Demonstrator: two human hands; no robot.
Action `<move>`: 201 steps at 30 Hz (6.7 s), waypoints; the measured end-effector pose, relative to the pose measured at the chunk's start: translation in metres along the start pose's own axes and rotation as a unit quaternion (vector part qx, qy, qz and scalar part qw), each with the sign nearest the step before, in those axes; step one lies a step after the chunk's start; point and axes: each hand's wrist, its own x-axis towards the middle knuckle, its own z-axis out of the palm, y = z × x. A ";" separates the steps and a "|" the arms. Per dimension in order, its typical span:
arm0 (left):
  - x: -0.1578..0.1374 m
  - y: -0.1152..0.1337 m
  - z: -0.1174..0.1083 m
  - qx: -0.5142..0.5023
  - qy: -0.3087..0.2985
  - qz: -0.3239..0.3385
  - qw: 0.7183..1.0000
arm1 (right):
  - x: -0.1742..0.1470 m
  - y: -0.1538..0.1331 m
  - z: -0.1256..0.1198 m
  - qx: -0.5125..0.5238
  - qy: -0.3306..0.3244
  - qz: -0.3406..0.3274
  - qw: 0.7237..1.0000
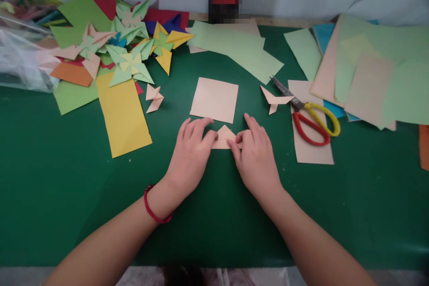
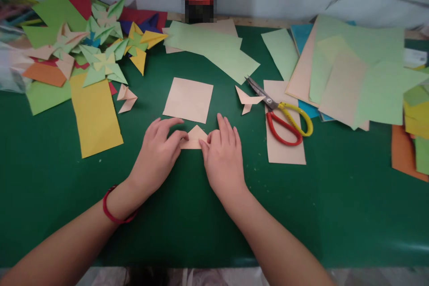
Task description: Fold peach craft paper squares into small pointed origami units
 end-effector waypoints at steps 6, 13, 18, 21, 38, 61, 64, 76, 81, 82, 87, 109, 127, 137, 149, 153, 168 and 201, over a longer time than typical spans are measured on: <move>0.001 -0.002 0.000 -0.019 -0.026 -0.008 0.999 | 0.000 0.000 0.000 -0.012 -0.007 0.002 1.000; 0.000 0.005 0.001 -0.031 -0.014 -0.018 0.999 | 0.000 0.000 0.001 -0.003 0.005 -0.003 1.000; 0.000 0.007 0.000 -0.030 -0.031 -0.021 0.999 | 0.000 0.000 0.000 -0.010 -0.004 0.000 1.000; -0.001 0.007 -0.001 -0.044 -0.035 -0.026 0.998 | 0.000 0.000 0.000 -0.005 -0.002 0.000 1.000; -0.005 0.000 0.002 -0.038 -0.035 -0.027 0.998 | -0.001 0.000 0.000 -0.004 0.000 0.001 1.000; -0.004 -0.001 -0.005 -0.018 -0.077 -0.020 0.997 | -0.006 0.005 -0.015 -0.084 -0.040 0.063 0.994; -0.004 -0.001 -0.004 -0.017 -0.076 -0.019 0.997 | -0.006 0.006 -0.019 -0.105 -0.048 0.059 0.992; -0.002 0.000 -0.003 -0.011 -0.073 -0.021 0.997 | -0.009 0.006 -0.023 -0.144 -0.061 0.047 0.987; -0.001 0.002 -0.004 -0.009 -0.069 -0.025 0.997 | -0.009 0.004 -0.022 -0.140 -0.051 0.049 0.988; -0.001 0.002 -0.004 -0.007 -0.068 -0.026 0.997 | -0.009 0.004 -0.022 -0.141 -0.049 0.049 0.988; 0.000 0.005 -0.003 0.001 -0.049 -0.031 0.998 | -0.008 0.005 -0.020 -0.137 -0.035 0.050 0.989; 0.007 0.003 0.010 -0.028 0.021 -0.064 0.997 | -0.010 0.003 -0.020 -0.129 -0.050 0.056 0.989; 0.006 0.005 -0.006 -0.451 0.026 -0.226 0.863 | 0.009 0.008 -0.027 0.296 0.032 0.140 0.944; 0.003 0.007 -0.006 -0.496 -0.089 -0.195 0.841 | 0.010 0.002 -0.033 0.416 -0.029 0.119 0.901; 0.005 0.007 -0.011 -0.469 -0.076 -0.187 0.860 | 0.010 0.000 -0.037 0.397 -0.038 0.083 0.913; 0.005 0.005 -0.010 -0.464 -0.076 -0.189 0.862 | 0.009 -0.001 -0.037 0.413 -0.053 0.077 0.906; 0.005 0.003 -0.007 -0.514 -0.086 -0.192 0.832 | 0.010 -0.001 -0.034 0.454 -0.071 0.086 0.884; 0.009 -0.002 -0.009 -0.644 -0.084 -0.246 0.719 | 0.014 0.015 -0.041 0.325 -0.039 -0.166 0.930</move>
